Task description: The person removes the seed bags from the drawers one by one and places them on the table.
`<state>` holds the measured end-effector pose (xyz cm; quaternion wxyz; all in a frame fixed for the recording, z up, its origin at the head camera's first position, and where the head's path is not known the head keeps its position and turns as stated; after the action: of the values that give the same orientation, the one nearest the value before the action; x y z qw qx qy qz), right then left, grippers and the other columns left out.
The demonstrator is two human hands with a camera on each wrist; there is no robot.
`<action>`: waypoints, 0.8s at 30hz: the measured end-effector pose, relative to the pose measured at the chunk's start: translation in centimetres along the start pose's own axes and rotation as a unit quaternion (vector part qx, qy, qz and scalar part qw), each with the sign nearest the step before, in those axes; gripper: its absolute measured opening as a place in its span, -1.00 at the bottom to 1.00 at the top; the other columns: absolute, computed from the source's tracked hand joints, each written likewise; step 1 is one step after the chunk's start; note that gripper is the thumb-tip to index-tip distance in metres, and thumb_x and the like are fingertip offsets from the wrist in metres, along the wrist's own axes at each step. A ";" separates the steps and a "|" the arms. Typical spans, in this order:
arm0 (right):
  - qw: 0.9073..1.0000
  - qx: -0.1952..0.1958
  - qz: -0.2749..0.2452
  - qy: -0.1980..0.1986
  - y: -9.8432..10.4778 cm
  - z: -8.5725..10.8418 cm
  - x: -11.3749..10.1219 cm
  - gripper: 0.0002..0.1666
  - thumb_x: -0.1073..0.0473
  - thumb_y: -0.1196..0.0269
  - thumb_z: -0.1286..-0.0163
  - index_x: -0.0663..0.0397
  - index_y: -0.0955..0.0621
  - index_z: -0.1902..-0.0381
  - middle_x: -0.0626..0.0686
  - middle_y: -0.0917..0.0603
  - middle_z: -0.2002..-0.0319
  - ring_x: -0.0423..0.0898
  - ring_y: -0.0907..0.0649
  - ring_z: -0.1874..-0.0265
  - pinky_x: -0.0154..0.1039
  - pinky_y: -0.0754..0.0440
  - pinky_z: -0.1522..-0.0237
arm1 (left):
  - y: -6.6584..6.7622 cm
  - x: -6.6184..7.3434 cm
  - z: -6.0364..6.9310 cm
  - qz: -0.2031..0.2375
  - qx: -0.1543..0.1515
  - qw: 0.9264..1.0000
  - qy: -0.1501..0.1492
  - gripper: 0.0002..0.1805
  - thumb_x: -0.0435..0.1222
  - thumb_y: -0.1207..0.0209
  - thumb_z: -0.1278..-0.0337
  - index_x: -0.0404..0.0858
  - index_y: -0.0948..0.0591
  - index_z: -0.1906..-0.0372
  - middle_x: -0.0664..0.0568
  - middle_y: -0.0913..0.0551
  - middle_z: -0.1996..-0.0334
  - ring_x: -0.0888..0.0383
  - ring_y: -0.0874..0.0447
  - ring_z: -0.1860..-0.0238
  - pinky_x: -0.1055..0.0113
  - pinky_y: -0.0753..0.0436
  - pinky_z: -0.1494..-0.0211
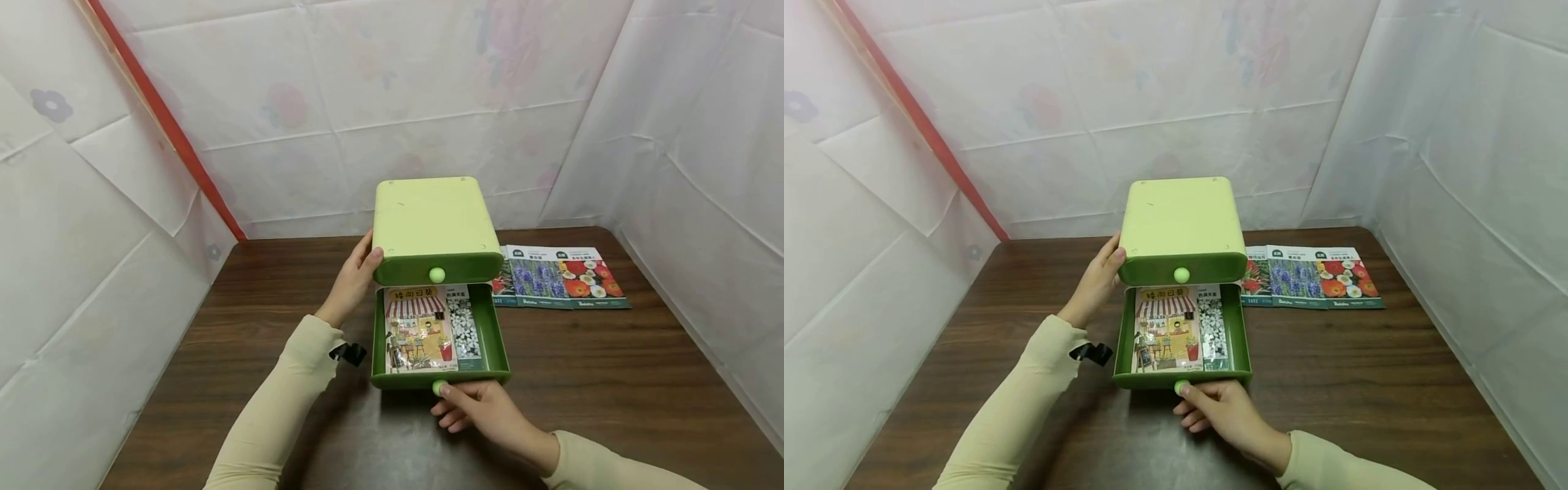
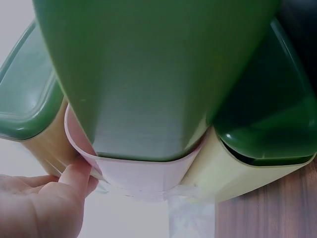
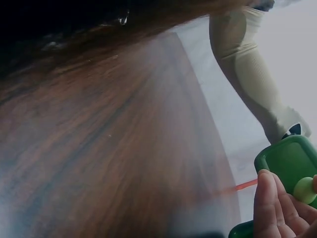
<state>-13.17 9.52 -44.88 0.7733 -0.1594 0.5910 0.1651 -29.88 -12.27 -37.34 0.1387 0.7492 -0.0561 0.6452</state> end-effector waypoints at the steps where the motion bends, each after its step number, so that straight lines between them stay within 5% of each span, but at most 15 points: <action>1: 1.000 0.001 -0.002 0.000 0.0 0.0 0.1 -0.43 0.05 -0.12 -0.51 0.59 -0.58 -0.04 0.31 -0.75 0.21 -0.19 -0.75 0.42 -0.16 -0.75 0.26 | 0.0 0.0 0.0 0.000 0.000 1.000 0.000 -0.33 0.05 0.12 -0.49 0.15 0.05 -0.57 0.09 -0.03 -0.56 0.01 -0.26 -0.45 -0.04 -0.27 -0.48; 17: 0.999 0.013 -0.018 -0.027 -0.3 -0.1 1.6 -0.41 0.00 -0.11 -0.52 0.57 -0.59 0.01 0.20 -0.78 0.30 -0.19 -0.73 0.46 -0.22 -0.74 0.34 | -0.2 0.3 0.2 0.025 -0.009 1.000 -0.010 -0.29 0.09 0.10 -0.46 0.15 0.04 -0.57 0.09 -0.06 -0.55 -0.03 -0.34 -0.39 -0.09 -0.33 -0.43; 24: 0.999 -0.049 -0.003 -0.015 -0.5 0.8 0.3 -0.44 0.05 -0.12 -0.52 0.61 -0.60 0.07 0.18 -0.77 0.34 -0.22 -0.72 0.50 -0.28 -0.72 0.43 | -0.1 0.1 0.2 0.028 -0.011 0.999 -0.011 -0.28 0.10 0.10 -0.46 0.13 0.06 -0.57 0.04 -0.08 -0.54 -0.08 -0.38 -0.36 -0.10 -0.36 -0.39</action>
<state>-12.14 9.43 -44.88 0.7740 -0.1968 0.5697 0.1940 -29.64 -12.19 -37.25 0.1282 0.7528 -0.0855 0.6399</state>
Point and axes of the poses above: each hand's wrist, its own z-axis away from the middle knuckle, its own y-axis out of the back of the hand, x = y × z, the point moved 5 cm from there along -z, towards the middle knuckle
